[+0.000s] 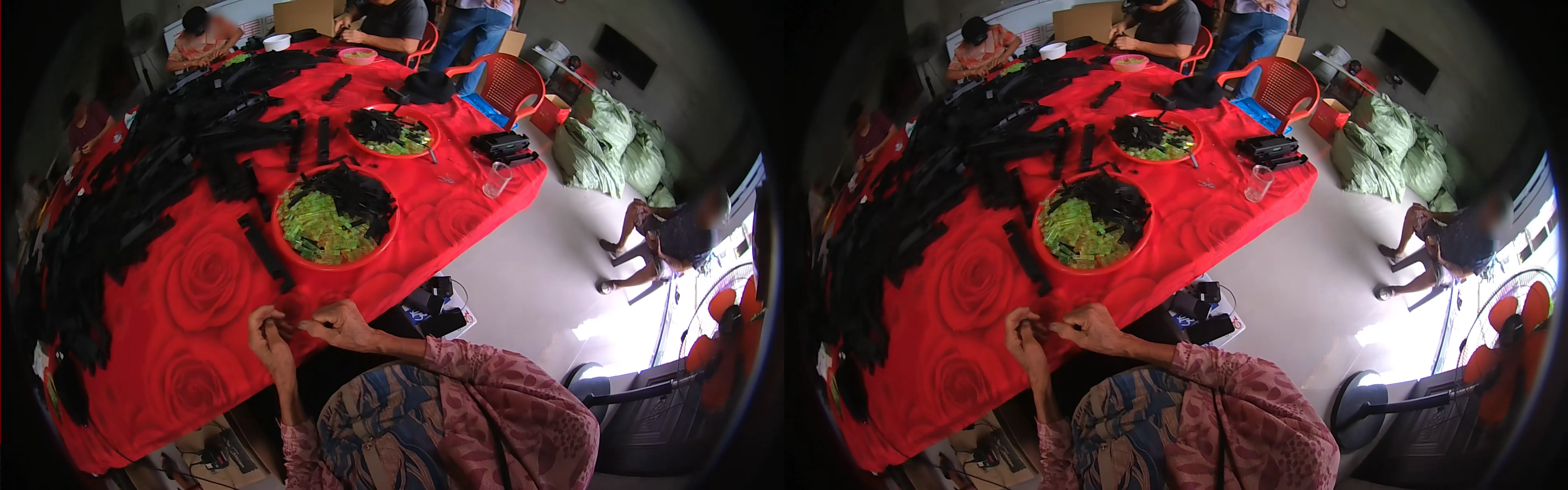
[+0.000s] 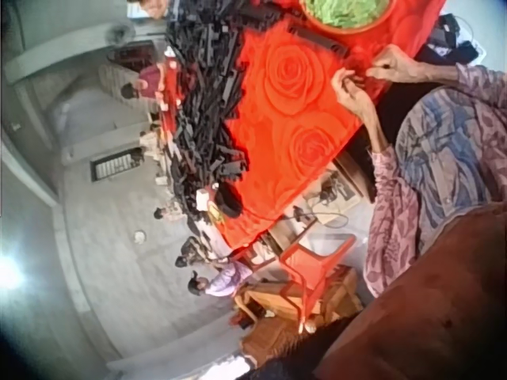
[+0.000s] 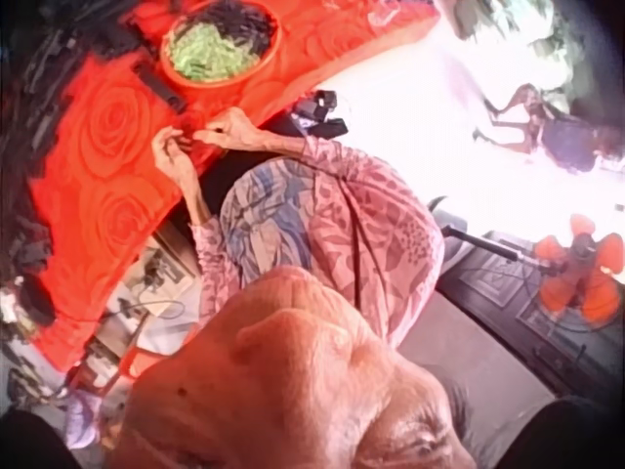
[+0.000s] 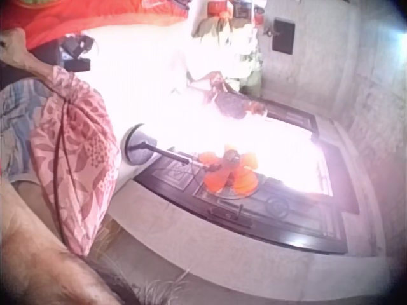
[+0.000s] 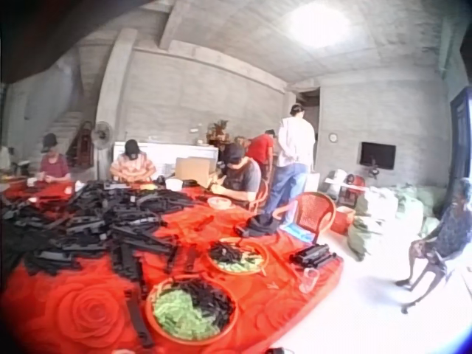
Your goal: Assembling various black plastic components for product manufacturing at a large workshop table.
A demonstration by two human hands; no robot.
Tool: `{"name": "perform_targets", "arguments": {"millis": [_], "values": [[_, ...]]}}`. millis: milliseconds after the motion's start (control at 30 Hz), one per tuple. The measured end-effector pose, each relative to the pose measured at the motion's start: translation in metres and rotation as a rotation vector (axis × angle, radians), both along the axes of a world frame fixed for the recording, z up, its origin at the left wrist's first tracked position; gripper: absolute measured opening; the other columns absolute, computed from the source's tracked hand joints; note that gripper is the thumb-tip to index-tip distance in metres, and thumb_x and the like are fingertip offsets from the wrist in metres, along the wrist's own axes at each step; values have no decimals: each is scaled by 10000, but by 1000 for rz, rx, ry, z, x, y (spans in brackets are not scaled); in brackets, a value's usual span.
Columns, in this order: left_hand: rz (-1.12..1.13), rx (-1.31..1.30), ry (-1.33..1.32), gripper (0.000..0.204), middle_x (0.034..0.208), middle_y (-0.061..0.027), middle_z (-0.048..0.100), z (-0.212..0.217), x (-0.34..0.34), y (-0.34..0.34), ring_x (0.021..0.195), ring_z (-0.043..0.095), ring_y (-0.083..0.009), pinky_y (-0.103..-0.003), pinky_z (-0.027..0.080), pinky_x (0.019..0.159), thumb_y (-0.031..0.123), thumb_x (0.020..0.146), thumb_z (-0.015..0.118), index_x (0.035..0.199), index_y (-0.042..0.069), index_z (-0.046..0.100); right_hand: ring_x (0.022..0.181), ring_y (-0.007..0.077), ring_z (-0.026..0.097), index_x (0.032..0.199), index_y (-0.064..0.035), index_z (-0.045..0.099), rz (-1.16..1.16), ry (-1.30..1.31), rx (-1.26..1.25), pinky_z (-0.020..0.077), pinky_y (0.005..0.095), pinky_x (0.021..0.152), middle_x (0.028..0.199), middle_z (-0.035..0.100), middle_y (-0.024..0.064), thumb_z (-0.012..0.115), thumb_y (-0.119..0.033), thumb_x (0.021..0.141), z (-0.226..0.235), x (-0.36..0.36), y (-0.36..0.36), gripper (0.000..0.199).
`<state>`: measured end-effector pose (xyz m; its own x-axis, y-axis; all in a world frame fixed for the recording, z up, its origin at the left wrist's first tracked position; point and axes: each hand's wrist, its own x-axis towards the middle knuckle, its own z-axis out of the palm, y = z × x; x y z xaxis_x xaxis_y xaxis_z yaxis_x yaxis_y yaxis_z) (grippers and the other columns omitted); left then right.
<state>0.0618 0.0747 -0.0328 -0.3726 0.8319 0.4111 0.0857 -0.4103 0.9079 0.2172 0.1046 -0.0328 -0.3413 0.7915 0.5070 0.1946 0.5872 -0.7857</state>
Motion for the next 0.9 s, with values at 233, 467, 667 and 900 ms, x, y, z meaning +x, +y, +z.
{"name": "perform_targets", "arguments": {"millis": [233,467,667,900], "values": [[1,-93,-39,191,881,-41,606,-2,-1,0,630,532,-79,-212,402,536,2,972,402,1057,21,572,390,258,382,555,-19,394,-15,-63,69,272,387,417,495,348,145,676,-261,884,-7,-1,3,496],[3,-88,-74,190,870,-40,603,-2,-1,-1,625,534,-82,-211,401,529,2,966,408,1054,26,575,390,257,362,555,-12,386,-17,-57,140,261,387,417,496,340,147,687,-263,878,-9,-3,3,508],[-10,-55,-83,204,873,-52,603,-5,-2,2,627,539,-98,-215,408,530,-13,949,410,1059,24,577,387,257,365,543,-10,392,-22,-67,98,260,391,418,491,337,145,687,-267,882,-10,-2,5,518],[-1,-80,-44,209,872,-55,598,-3,-1,1,637,537,-102,-222,411,536,-22,933,406,1053,18,573,424,199,321,603,-9,342,5,-37,47,253,369,442,543,277,132,689,-243,884,-8,-1,3,504]]}}
